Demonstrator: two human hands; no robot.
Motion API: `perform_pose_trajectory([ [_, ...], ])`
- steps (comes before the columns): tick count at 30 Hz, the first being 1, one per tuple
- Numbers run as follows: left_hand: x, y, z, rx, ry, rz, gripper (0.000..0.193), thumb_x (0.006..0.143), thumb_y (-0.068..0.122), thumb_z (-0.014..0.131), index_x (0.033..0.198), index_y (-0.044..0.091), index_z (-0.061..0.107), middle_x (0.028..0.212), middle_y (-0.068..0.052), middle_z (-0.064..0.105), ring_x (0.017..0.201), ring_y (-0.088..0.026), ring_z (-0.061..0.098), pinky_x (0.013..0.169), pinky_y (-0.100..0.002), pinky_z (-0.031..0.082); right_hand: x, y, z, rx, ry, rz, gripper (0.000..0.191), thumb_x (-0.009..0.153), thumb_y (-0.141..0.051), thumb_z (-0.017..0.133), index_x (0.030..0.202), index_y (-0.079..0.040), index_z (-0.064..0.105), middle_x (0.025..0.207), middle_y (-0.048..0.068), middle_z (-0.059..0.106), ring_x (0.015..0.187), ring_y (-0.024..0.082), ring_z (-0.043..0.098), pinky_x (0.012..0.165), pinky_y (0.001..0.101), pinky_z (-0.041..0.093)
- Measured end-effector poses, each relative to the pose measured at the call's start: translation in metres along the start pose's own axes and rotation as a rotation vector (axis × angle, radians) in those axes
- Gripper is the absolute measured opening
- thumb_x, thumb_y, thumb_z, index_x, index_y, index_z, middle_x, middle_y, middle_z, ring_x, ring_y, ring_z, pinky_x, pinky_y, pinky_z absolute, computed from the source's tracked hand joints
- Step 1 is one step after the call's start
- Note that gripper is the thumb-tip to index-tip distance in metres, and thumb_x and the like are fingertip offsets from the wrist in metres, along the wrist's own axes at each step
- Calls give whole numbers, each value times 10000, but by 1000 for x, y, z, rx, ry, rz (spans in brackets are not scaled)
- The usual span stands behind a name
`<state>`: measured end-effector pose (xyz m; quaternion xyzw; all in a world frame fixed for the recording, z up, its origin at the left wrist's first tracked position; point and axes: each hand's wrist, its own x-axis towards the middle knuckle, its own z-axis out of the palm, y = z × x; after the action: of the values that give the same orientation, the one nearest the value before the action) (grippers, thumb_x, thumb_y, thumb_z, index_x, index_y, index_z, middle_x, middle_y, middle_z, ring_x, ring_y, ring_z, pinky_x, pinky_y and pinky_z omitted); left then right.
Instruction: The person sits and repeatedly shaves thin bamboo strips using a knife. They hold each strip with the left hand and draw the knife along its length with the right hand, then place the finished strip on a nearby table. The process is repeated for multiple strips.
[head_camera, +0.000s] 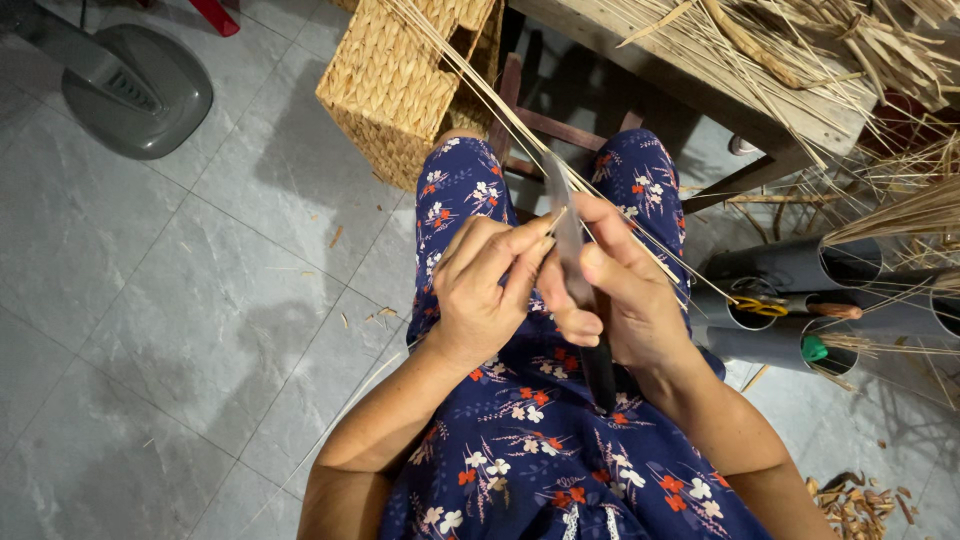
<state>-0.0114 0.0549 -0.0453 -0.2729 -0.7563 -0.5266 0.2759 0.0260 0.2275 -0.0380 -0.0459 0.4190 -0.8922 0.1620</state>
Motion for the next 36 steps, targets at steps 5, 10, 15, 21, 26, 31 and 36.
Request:
perform_pose_trajectory([
  [5, 4, 1, -2, -30, -18, 9, 189, 956, -14, 754, 1118, 56, 685, 946, -68, 678, 830, -219, 653, 738, -343, 541, -1, 3, 0, -32, 37, -23, 487, 1068, -271, 575, 1496, -129, 393, 858, 170, 601, 523, 123, 426, 452, 246, 368],
  [10, 7, -6, -12, -64, -262, -27, 186, 995, -2, 681, 1180, 20, 693, 951, -105, 688, 827, -226, 687, 722, -350, 561, -6, -8, -8, -38, 101, -66, 434, 1072, -265, 573, 1456, -111, 443, 854, 178, 610, 512, 137, 451, 434, 244, 371],
  [15, -2, -12, -5, -135, -295, -86, 203, 1009, -15, 618, 1203, 19, 665, 939, -93, 711, 765, -197, 717, 687, -317, 586, -4, -10, -13, -56, 128, -124, 435, 1068, -253, 562, 1449, -76, 447, 873, 186, 623, 497, 161, 478, 429, 250, 380],
  [21, -12, -16, 0, -13, -245, -34, 236, 979, -30, 629, 1204, 30, 666, 922, -92, 704, 794, -236, 717, 703, -350, 576, 0, -8, -13, -55, 102, -112, 385, 1089, -268, 560, 1389, -52, 453, 887, 192, 626, 505, 163, 479, 435, 246, 372],
  [26, -14, -16, 6, 9, -213, 4, 220, 999, -10, 637, 1215, 27, 641, 975, -107, 703, 836, -264, 722, 724, -364, 584, 3, -6, -11, -80, 103, -33, 379, 1064, -288, 555, 1352, -61, 461, 868, 174, 633, 493, 145, 472, 415, 237, 362],
  [31, -17, -18, 8, 24, -211, -42, 235, 978, -11, 616, 1207, 23, 656, 939, -116, 690, 818, -298, 715, 708, -397, 575, 2, 1, -13, -72, 68, -30, 369, 1089, -290, 554, 1337, -28, 476, 886, 173, 631, 519, 145, 476, 439, 246, 370],
  [36, -14, -19, 9, 72, -165, -21, 148, 1009, 21, 633, 1156, 17, 640, 952, -133, 682, 833, -331, 701, 722, -415, 569, 8, 7, -14, -9, 48, 29, 364, 1059, -269, 549, 1349, -66, 463, 868, 181, 644, 539, 152, 503, 438, 244, 374],
])
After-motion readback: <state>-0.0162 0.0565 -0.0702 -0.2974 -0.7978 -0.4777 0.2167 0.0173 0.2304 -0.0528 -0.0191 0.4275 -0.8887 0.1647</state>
